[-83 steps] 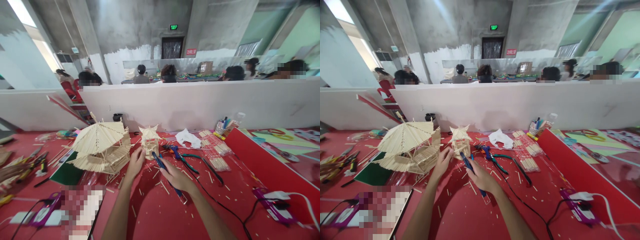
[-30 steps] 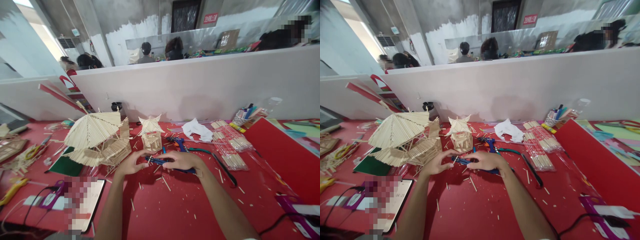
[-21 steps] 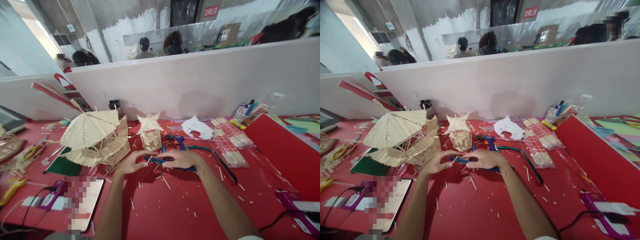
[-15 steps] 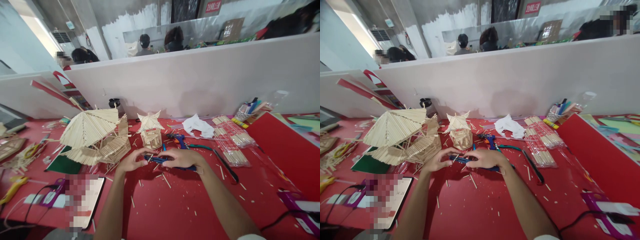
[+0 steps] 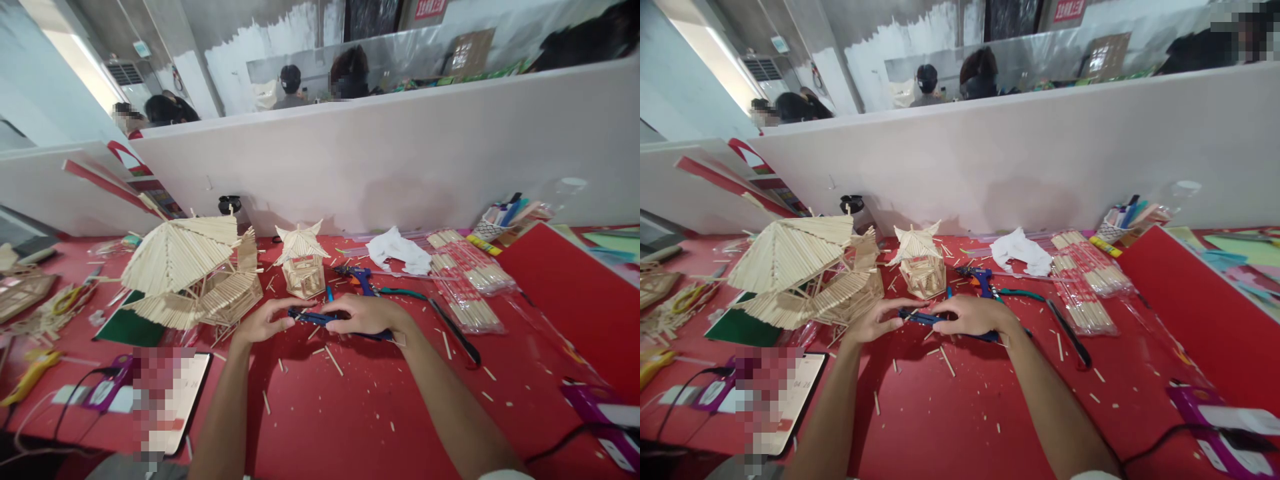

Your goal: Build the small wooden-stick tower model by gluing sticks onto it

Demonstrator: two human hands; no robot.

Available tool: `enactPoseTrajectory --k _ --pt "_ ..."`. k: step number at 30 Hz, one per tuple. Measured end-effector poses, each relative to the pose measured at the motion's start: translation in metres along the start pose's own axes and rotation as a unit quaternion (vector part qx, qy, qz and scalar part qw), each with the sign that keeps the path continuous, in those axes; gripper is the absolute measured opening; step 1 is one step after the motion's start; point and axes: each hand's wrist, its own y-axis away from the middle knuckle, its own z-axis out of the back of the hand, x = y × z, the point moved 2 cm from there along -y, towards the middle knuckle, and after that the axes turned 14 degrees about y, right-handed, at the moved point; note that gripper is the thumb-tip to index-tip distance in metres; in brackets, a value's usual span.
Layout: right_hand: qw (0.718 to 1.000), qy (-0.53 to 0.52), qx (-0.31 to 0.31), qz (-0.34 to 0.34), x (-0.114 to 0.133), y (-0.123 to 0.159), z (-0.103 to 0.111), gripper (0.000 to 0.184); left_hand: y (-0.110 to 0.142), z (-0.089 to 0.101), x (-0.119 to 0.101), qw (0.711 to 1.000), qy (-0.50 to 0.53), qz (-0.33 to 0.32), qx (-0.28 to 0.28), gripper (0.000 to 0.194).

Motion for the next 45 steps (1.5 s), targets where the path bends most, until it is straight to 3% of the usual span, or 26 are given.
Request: enactPoseTrajectory --k 9,23,29,45 --pt "1.000 -0.008 0.013 -0.011 0.006 -0.001 0.001 0.028 0.000 -0.001 -0.002 0.999 -0.029 0.007 -0.013 0.049" --pt "0.998 0.033 0.018 -0.054 0.003 -0.001 0.001 0.040 -0.001 0.002 0.005 0.999 -0.016 0.004 0.038 0.050" --pt "0.997 0.034 0.047 -0.042 0.006 -0.002 0.000 0.042 -0.002 0.003 0.010 0.998 -0.005 0.003 0.061 0.053" --pt "0.996 0.080 0.026 -0.032 0.001 -0.006 -0.004 0.044 0.002 0.004 0.005 0.998 -0.017 0.004 0.062 0.048"
